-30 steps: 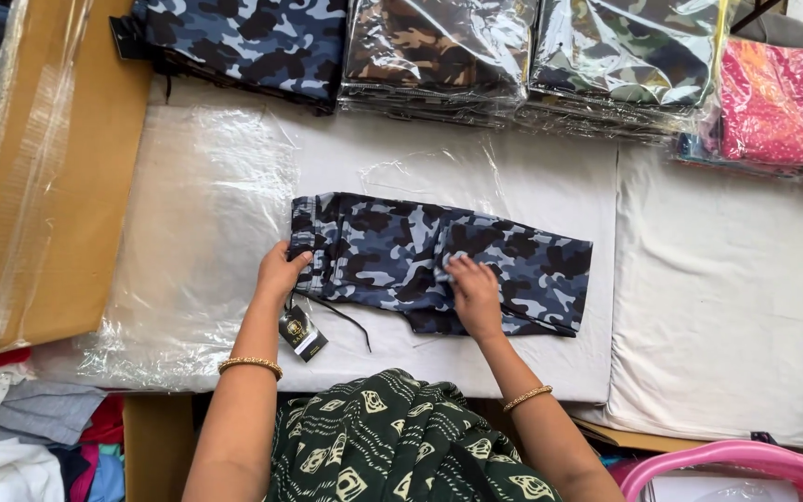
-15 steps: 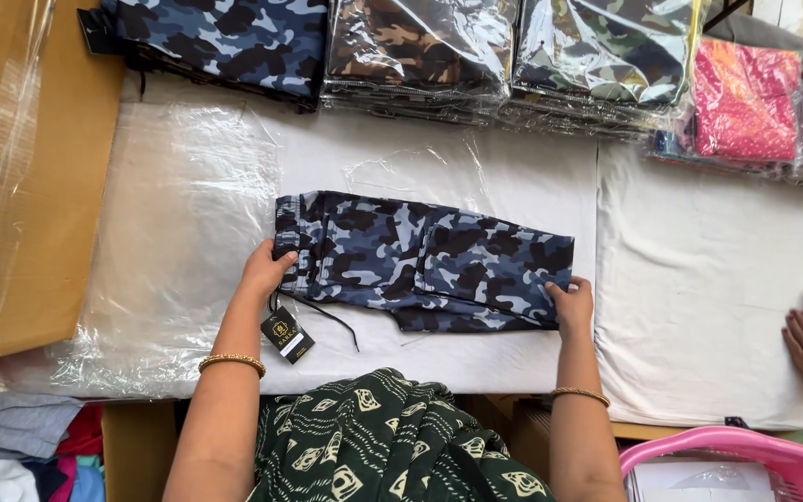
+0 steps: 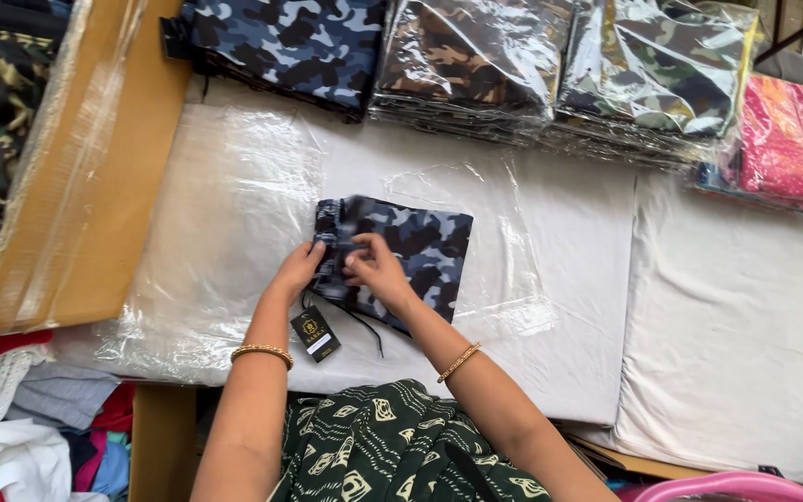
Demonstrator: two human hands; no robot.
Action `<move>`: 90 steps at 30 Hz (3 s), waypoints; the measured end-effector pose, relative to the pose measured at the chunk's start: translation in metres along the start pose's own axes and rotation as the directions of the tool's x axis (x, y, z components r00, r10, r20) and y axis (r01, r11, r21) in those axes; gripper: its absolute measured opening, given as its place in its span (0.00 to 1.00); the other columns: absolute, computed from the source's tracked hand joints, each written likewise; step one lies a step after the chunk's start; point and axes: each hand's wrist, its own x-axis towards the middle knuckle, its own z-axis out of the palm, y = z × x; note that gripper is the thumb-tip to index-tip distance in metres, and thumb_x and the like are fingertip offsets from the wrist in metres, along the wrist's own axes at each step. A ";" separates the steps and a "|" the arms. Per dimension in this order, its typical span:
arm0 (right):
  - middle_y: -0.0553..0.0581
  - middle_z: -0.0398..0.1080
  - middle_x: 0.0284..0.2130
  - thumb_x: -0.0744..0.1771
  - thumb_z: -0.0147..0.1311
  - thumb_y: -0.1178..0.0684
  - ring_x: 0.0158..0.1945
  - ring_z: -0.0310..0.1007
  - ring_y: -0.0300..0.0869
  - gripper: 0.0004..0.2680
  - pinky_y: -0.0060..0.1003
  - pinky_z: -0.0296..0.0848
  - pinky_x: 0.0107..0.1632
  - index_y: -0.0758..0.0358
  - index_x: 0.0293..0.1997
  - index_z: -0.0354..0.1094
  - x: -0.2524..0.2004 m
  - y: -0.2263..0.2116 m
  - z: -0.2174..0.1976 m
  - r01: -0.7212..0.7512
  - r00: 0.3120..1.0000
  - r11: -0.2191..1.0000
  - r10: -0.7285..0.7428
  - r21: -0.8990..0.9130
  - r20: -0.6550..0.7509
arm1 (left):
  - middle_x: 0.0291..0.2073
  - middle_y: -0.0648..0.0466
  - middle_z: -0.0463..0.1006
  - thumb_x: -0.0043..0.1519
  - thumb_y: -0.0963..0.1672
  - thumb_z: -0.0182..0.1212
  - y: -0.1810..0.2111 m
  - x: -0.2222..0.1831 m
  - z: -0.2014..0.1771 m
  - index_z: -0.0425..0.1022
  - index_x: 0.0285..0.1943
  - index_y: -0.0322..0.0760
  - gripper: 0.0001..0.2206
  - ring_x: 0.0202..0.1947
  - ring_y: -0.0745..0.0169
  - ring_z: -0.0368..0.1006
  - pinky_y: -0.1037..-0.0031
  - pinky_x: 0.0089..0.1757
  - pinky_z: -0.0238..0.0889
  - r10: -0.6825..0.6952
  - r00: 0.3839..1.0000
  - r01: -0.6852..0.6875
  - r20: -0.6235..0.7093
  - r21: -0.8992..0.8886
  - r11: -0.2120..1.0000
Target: The person folds camouflage-patterned shorts and places them into clear plastic bags. They smooth the fabric, seal the bags, and stack the packaged items on a table alongside other packaged clothes.
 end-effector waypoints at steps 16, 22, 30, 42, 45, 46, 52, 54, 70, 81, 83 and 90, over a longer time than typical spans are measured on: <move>0.55 0.72 0.38 0.63 0.65 0.57 0.40 0.71 0.38 0.20 0.35 0.70 0.46 0.68 0.59 0.61 -0.038 0.091 -0.148 -0.240 0.930 0.968 0.205 -0.079 -0.306 | 0.51 0.42 0.81 0.65 0.51 0.59 0.041 -0.025 0.033 0.72 0.62 0.28 0.24 0.49 0.48 0.77 0.63 0.51 0.67 -0.046 0.993 0.046 -0.109 -0.003 0.999; 0.52 0.76 0.41 0.65 0.58 0.54 0.43 0.75 0.37 0.16 0.33 0.75 0.46 0.62 0.58 0.64 -0.029 0.070 -0.199 -0.042 0.976 0.893 0.132 0.447 -0.171 | 0.53 0.49 0.79 0.64 0.49 0.59 0.055 -0.033 0.071 0.69 0.65 0.34 0.23 0.51 0.58 0.73 0.66 0.51 0.66 0.047 0.997 -0.019 0.053 -0.444 0.896; 0.56 0.74 0.47 0.70 0.55 0.50 0.46 0.73 0.37 0.15 0.33 0.72 0.48 0.61 0.64 0.66 -0.004 0.039 -0.300 0.051 0.883 0.974 0.059 0.221 -0.465 | 0.66 0.55 0.66 0.70 0.48 0.51 -0.016 -0.069 0.217 0.41 0.80 0.48 0.30 0.57 0.54 0.74 0.63 0.56 0.69 -0.260 0.856 0.445 0.448 -0.381 0.810; 0.57 0.73 0.37 0.67 0.53 0.61 0.37 0.73 0.40 0.06 0.36 0.73 0.43 0.66 0.47 0.69 -0.110 0.141 -0.194 0.000 0.811 0.992 0.074 0.128 -0.580 | 0.53 0.42 0.73 0.63 0.47 0.60 0.105 -0.082 0.135 0.71 0.56 0.36 0.16 0.54 0.44 0.67 0.55 0.54 0.63 0.456 0.882 -0.361 -0.119 0.449 0.817; 0.57 0.75 0.37 0.65 0.53 0.63 0.39 0.75 0.42 0.06 0.37 0.73 0.45 0.67 0.44 0.71 -0.141 0.096 -0.155 0.104 0.835 0.871 -0.339 -0.481 -0.434 | 0.65 0.42 0.64 0.58 0.48 0.65 0.136 -0.109 0.136 0.70 0.64 0.45 0.23 0.64 0.42 0.56 0.53 0.60 0.53 0.621 0.783 -0.505 0.033 0.616 0.604; 0.57 0.75 0.37 0.65 0.53 0.63 0.39 0.75 0.42 0.06 0.37 0.73 0.45 0.67 0.44 0.71 -0.148 0.087 -0.153 0.097 0.834 0.875 -0.332 -0.475 -0.441 | 0.65 0.42 0.64 0.58 0.48 0.65 0.126 -0.105 0.141 0.70 0.64 0.45 0.23 0.64 0.42 0.56 0.53 0.60 0.53 0.617 0.786 -0.506 0.043 0.617 0.602; 0.57 0.73 0.45 0.61 0.58 0.62 0.46 0.70 0.48 0.13 0.43 0.69 0.49 0.64 0.50 0.74 -0.157 0.040 -0.122 0.652 0.714 0.341 -0.578 -0.677 0.396 | 0.75 0.58 0.55 0.62 0.47 0.62 0.080 -0.090 0.159 0.68 0.69 0.61 0.24 0.76 0.56 0.47 0.53 0.69 0.37 0.616 0.577 -0.773 0.536 0.602 0.201; 0.57 0.73 0.44 0.59 0.57 0.62 0.44 0.70 0.48 0.19 0.43 0.68 0.45 0.65 0.56 0.74 -0.150 0.037 -0.106 0.608 0.742 0.126 -0.442 -0.784 0.505 | 0.76 0.62 0.53 0.62 0.46 0.61 0.079 -0.088 0.159 0.68 0.70 0.63 0.24 0.75 0.60 0.46 0.54 0.70 0.34 0.540 0.621 -0.757 0.568 0.612 0.229; 0.56 0.76 0.43 0.68 0.50 0.56 0.40 0.77 0.37 0.13 0.32 0.76 0.45 0.67 0.60 0.64 -0.108 0.066 -0.184 -0.199 0.908 0.919 0.304 0.340 -0.290 | 0.73 0.59 0.60 0.61 0.43 0.63 0.074 -0.091 0.150 0.76 0.60 0.49 0.17 0.75 0.58 0.51 0.56 0.70 0.38 0.554 0.630 -0.770 0.545 0.532 0.353; 0.58 0.74 0.41 0.68 0.54 0.63 0.40 0.74 0.38 0.06 0.32 0.74 0.44 0.70 0.49 0.69 -0.138 0.117 -0.189 -0.020 0.906 0.989 -0.043 -0.145 -0.420 | 0.69 0.53 0.64 0.57 0.39 0.53 0.077 -0.113 0.170 0.71 0.68 0.61 0.28 0.68 0.47 0.60 0.49 0.63 0.50 0.714 0.192 -0.834 0.674 0.495 -0.243; 0.58 0.74 0.40 0.66 0.53 0.64 0.40 0.75 0.41 0.05 0.33 0.74 0.45 0.68 0.45 0.70 -0.151 0.106 -0.179 0.079 0.907 0.933 -0.214 -0.352 -0.362 | 0.68 0.53 0.65 0.60 0.40 0.52 0.084 -0.099 0.182 0.70 0.68 0.61 0.26 0.67 0.46 0.61 0.48 0.62 0.52 0.666 0.264 -0.830 0.698 0.516 -0.212; 0.59 0.74 0.39 0.63 0.52 0.66 0.43 0.76 0.52 0.06 0.41 0.75 0.48 0.66 0.40 0.71 -0.175 0.111 -0.165 0.149 0.910 0.761 -0.356 -0.632 -0.214 | 0.57 0.60 0.79 0.63 0.41 0.54 0.112 -0.057 0.201 0.75 0.64 0.61 0.21 0.55 0.56 0.75 0.63 0.50 0.70 0.372 0.535 -0.837 0.759 0.536 0.110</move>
